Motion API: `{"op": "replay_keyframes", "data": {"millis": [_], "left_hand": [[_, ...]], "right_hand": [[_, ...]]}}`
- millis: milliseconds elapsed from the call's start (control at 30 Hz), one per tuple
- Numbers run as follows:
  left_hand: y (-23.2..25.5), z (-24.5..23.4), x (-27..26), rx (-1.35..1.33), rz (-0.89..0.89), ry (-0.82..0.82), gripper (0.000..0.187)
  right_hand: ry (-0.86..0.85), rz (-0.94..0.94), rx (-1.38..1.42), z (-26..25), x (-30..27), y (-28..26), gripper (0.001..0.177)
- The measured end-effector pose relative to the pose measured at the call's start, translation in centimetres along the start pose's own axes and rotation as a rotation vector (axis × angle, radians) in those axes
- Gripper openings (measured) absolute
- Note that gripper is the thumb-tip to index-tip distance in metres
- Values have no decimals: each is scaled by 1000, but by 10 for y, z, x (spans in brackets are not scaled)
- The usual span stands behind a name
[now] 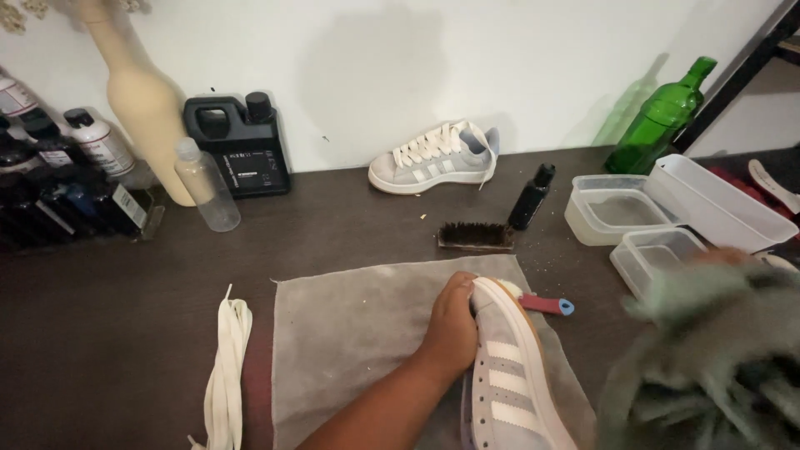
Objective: The person scrubs the toe and side panels of a white sneaker with a blue brush, then wipes the surface with a green cloth. The person repeats the scrubbing and wiping steps on the same shoe.
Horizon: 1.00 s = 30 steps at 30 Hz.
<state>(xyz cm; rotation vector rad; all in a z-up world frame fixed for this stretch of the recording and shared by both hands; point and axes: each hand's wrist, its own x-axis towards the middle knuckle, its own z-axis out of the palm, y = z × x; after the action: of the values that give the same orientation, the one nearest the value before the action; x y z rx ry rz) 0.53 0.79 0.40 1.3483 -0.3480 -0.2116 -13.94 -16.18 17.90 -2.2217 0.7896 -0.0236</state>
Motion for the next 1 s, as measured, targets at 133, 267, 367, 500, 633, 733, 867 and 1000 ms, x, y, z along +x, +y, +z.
{"op": "replay_keyframes", "data": {"millis": [133,267,367,500,633,733,867,1000], "left_hand": [[-19,0,6,90,169,-7,36],[-21,2,9,-185,36,-21,27],[-20,0,8,-62,84,-11,26],[-20,-1,3,142,163,8,26],[-24,-1,1,267,213,20,28],[-19,0,-1,287,325,13,15],[-13,6,1,-101,-16,78,24],[-30,5,8,-14,-3,104,28]], "right_hand": [[220,-238,545,4,26,-18,64],[-143,-609,58,51,75,-22,49],[-267,-1055,-78,75,71,-29,62],[-110,-1110,-152,83,61,-8,47],[17,-990,-350,80,39,29,51],[63,-989,-414,79,25,53,63],[80,-1091,-482,73,26,101,76],[-254,-707,-408,60,15,137,70]]}}
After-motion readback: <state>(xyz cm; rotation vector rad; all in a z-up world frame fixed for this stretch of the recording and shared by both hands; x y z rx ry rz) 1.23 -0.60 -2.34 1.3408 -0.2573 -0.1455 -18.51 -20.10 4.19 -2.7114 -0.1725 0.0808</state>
